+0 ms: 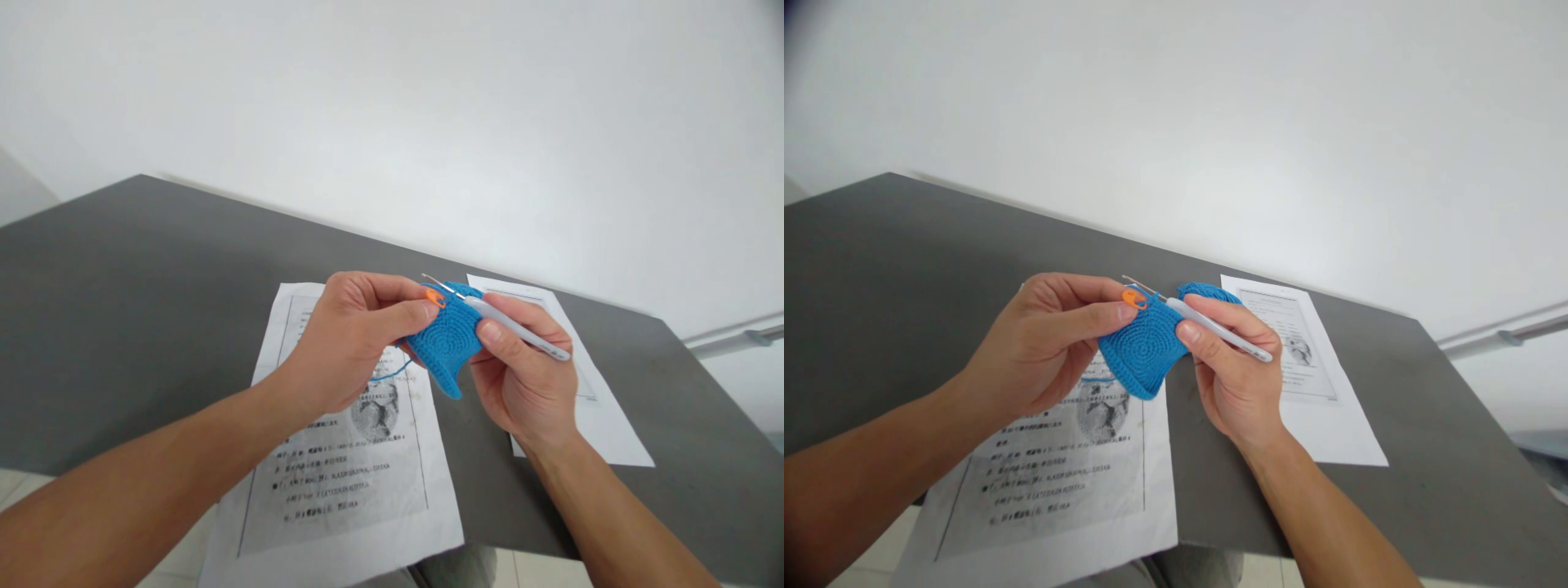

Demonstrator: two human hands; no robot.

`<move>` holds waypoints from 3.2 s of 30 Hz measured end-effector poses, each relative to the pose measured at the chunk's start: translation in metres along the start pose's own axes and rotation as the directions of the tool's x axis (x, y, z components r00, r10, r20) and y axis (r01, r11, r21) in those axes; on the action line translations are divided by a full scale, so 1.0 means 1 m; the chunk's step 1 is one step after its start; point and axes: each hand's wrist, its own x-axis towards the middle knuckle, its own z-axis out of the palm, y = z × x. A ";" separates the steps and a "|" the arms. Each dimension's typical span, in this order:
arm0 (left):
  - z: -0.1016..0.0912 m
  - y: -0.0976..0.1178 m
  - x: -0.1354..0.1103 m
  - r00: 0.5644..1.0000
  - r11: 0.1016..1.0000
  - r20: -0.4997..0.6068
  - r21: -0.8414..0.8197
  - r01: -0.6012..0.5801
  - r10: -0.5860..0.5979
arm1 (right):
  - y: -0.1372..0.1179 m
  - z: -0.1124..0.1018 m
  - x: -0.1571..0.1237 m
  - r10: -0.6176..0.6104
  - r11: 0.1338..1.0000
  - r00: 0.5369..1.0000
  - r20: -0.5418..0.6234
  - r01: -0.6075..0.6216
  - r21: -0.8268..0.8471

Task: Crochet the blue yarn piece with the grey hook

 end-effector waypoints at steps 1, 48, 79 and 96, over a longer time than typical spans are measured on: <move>0.000 0.000 0.000 1.000 1.000 0.006 -0.001 -0.006 0.006 | 0.000 0.000 0.000 0.001 1.000 1.000 -0.001 -0.001 0.001; -0.010 -0.014 0.008 0.973 0.965 0.056 0.125 -0.231 0.226 | 0.003 0.003 0.000 -0.031 0.999 1.000 0.002 0.031 0.023; -0.002 -0.006 0.001 0.988 0.939 0.030 0.308 -0.155 0.153 | 0.008 0.003 -0.002 -0.139 0.985 0.990 -0.005 0.138 -0.108; -0.003 -0.002 0.001 0.979 0.924 0.027 0.326 -0.198 0.200 | 0.001 -0.005 -0.002 -0.041 0.998 0.977 0.209 0.028 0.065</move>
